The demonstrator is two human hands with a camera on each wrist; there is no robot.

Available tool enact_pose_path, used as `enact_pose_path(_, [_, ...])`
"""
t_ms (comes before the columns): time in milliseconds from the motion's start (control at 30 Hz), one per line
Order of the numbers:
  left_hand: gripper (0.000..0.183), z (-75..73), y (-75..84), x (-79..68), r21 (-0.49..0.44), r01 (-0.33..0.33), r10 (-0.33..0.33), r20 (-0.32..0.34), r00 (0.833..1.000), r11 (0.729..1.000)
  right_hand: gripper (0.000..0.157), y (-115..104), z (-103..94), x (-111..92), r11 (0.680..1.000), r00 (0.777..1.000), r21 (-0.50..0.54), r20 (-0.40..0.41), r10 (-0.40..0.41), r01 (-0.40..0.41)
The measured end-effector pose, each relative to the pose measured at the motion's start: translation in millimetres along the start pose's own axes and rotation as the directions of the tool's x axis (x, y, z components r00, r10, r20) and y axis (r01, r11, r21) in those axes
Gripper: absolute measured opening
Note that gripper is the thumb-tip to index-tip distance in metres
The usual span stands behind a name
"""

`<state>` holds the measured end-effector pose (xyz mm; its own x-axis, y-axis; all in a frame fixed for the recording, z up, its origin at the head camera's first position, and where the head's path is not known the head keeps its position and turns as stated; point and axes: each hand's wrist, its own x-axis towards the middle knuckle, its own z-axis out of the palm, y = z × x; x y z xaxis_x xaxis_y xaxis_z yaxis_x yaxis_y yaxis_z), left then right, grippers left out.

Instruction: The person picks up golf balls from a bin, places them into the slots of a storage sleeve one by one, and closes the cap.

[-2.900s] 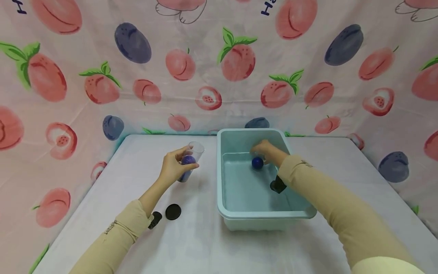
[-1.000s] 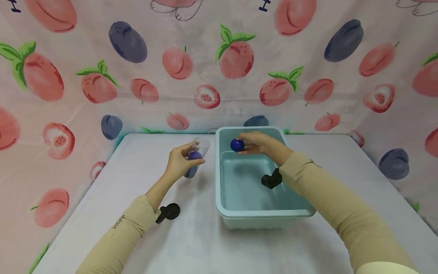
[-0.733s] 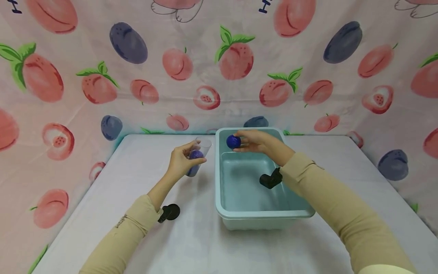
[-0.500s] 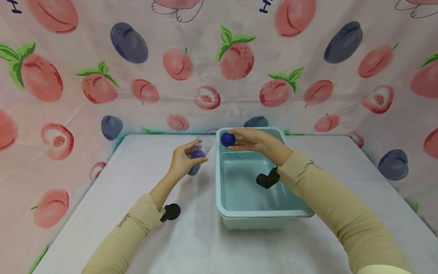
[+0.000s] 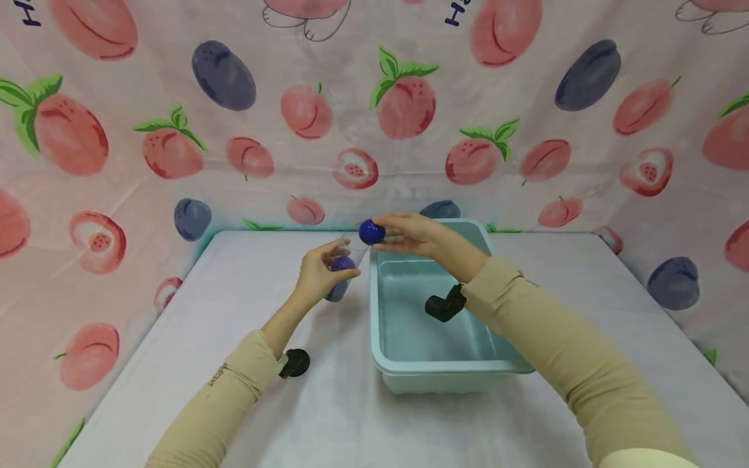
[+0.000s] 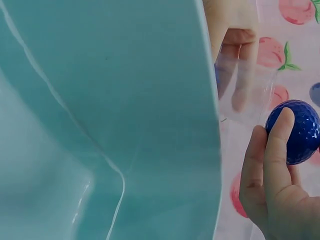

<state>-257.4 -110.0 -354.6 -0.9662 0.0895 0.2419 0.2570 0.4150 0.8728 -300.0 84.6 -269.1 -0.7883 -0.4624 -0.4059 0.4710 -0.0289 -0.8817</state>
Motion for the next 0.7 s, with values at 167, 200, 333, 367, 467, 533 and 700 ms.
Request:
enact_pose_path(167, [0.060,0.9,1.5,0.5,0.002,-0.001,0.001,0.015,1.000,1.000,0.047,3,-0.2,4,0.998,0.999,-0.035,0.009,-0.042,0.042])
enact_pose_path(200, [0.061,0.7,1.6,0.7,0.005,0.000,0.000,0.016,1.000,1.000,0.045,4,-2.4,6,0.998,0.998,-0.027,0.027,-0.054,0.054])
enact_pose_path(333, [0.066,0.2,2.4,0.9,0.033,-0.003,0.002,0.029,1.000,0.999,0.041,5,-2.6,7,0.996,0.997,-0.046,0.026,-0.074,0.075])
enact_pose_path(367, [0.067,0.0,2.2,0.6,0.038,-0.005,0.004,0.031,0.999,0.999,0.042,5,-1.4,6,0.996,0.997,-0.050,0.021,-0.074,0.075])
enact_pose_path(467, [0.069,-0.8,-0.5,-0.8,0.046,-0.028,0.026,0.041,0.999,0.999,0.043,4,5.3,1,0.995,0.998,-0.071,-0.012,-0.067,0.066])
enact_pose_path(533, [0.071,-2.1,-1.8,-1.9,0.048,-0.037,0.036,0.037,0.999,0.998,0.043,4,9.3,-2,0.996,0.998,-0.070,-0.018,-0.062,0.061])
enact_pose_path(700, [0.074,-6.3,-2.2,-3.4,0.057,-0.029,0.028,0.033,0.999,0.998,0.044,5,17.1,-9,0.996,0.999,-0.070,-0.013,-0.051,0.050])
